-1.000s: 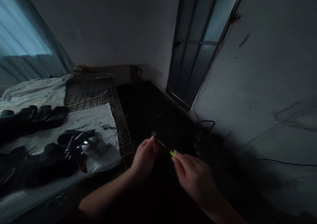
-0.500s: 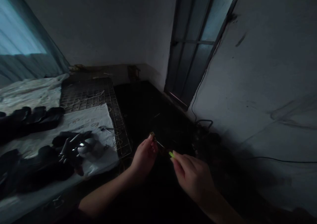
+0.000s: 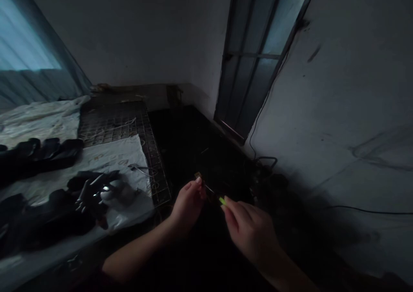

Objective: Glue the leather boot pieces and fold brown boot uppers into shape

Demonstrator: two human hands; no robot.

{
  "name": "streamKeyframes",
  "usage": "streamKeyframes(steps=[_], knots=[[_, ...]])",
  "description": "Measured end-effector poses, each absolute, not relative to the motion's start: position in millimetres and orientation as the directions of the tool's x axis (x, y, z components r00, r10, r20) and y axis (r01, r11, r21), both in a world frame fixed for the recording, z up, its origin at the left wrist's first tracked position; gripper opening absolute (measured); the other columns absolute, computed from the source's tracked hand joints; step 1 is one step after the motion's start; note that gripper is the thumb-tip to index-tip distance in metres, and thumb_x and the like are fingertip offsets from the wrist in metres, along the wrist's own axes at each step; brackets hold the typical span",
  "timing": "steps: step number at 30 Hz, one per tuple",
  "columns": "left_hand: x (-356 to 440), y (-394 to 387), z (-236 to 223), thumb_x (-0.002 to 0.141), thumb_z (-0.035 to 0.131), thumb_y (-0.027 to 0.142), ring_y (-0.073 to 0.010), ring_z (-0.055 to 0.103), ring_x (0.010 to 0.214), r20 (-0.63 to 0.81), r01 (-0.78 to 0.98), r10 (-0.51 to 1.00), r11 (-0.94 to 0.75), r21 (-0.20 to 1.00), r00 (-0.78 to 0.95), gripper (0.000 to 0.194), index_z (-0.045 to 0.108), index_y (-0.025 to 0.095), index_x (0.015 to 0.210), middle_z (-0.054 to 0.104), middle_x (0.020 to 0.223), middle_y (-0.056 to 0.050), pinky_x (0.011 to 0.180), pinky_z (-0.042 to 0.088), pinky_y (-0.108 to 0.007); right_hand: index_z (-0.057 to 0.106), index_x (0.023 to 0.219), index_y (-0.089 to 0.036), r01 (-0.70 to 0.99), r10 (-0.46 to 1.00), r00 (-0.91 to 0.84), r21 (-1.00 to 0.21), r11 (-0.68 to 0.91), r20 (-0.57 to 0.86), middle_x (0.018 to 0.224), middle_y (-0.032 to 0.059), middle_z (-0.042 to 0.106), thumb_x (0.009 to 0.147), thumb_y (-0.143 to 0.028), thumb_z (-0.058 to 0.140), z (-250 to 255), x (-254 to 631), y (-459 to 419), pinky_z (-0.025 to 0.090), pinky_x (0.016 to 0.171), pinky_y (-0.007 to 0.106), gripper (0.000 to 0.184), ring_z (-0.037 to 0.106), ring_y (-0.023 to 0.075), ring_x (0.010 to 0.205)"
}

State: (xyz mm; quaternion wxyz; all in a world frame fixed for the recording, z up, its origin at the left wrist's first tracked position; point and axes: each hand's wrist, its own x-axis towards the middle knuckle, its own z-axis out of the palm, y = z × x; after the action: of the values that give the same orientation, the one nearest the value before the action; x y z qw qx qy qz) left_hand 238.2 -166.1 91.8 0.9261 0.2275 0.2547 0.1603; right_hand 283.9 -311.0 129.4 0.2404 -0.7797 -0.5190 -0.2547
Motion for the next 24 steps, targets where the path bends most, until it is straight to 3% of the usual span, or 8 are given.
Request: streamKeyframes(steps=[5, 13, 24], knots=[[236.1, -167.1, 95.6, 0.059, 0.077, 0.031, -0.0051, 0.045, 0.046, -0.325, -0.137, 0.418, 0.766, 0.628, 0.848, 0.032, 0.052, 0.012, 0.053, 0.049, 0.048, 0.002, 0.046, 0.038, -0.015, 0.064, 0.09, -0.01, 0.941, 0.702, 0.322, -0.132, -0.312, 0.635, 0.063, 0.0073, 0.067, 0.086, -0.013, 0.044, 131.9, 286.1, -308.2, 0.051, 0.051, 0.024, 0.02, 0.063, 0.0149, 0.054], [228.4, -167.4, 93.6, 0.061, 0.075, 0.033, -0.0054, 0.045, 0.047, -0.307, -0.116, 0.421, 0.728, 0.675, 0.854, 0.033, 0.051, 0.012, 0.052, 0.05, 0.049, 0.002, 0.049, 0.038, -0.016, 0.062, 0.091, -0.017, 0.847, 0.767, 0.395, -0.525, -0.09, 0.506, 0.081, 0.0049, 0.071, 0.084, -0.014, 0.05, 126.3, 305.7, -318.9, 0.054, 0.063, 0.023, 0.015, 0.067, 0.0144, 0.07], [226.6, -166.7, 95.0, 0.053, 0.08, 0.035, -0.0046, 0.043, 0.045, -0.363, -0.065, 0.39, 0.753, 0.655, 0.846, 0.038, 0.049, 0.012, 0.052, 0.048, 0.048, 0.003, 0.046, 0.036, -0.016, 0.066, 0.082, -0.018, 0.597, 0.734, 0.582, -0.797, -0.093, 0.35, 0.072, 0.003, 0.071, 0.081, -0.021, 0.052, 113.4, 310.4, -327.4, 0.051, 0.054, 0.02, 0.014, 0.066, 0.0141, 0.063]])
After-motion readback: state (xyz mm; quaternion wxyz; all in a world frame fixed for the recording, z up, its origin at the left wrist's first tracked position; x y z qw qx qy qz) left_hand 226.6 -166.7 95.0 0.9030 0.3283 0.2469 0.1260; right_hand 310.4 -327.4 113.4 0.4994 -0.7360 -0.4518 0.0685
